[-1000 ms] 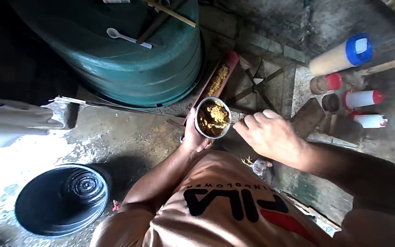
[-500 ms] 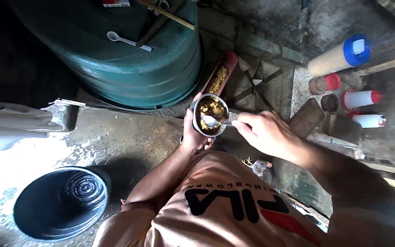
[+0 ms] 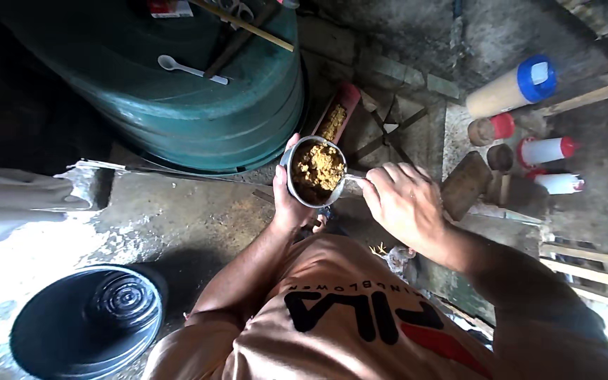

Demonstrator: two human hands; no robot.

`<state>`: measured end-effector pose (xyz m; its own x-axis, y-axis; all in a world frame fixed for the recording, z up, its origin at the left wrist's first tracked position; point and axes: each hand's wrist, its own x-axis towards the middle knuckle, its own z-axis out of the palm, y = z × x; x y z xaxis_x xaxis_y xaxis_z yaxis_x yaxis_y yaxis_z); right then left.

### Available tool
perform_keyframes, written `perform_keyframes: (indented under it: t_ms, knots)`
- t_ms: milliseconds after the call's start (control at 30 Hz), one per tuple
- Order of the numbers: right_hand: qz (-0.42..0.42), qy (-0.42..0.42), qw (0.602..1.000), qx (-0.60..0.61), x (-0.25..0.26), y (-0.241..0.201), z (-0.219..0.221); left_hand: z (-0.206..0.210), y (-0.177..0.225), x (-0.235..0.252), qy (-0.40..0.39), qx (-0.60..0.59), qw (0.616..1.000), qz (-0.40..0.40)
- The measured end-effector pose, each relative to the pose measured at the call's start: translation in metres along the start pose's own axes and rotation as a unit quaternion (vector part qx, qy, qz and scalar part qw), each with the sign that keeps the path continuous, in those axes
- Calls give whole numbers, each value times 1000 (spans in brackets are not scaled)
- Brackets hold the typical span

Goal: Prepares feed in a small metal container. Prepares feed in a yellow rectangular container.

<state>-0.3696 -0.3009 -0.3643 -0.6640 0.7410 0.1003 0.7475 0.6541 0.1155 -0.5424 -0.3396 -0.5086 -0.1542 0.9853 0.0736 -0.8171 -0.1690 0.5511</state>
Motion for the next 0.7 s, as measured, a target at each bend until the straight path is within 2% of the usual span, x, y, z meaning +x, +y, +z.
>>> perform_keyframes:
  t_ms: [133, 267, 467, 700]
  knots:
    - [-6, 64, 998, -10, -1, -2, -3, 3, 3, 0, -33, 34, 999, 26]
    - [-3, 80, 997, -9, 2, -5, 1, 9, 1, -3, -15, -20, 1000, -17]
    - [-38, 93, 993, 69, 11, 2, 15, 11, 5, -3, 6, -108, 991, -75]
    - [-58, 105, 990, 69, 11, 13, 0, 7, 6, -2, 20, -176, 977, -119]
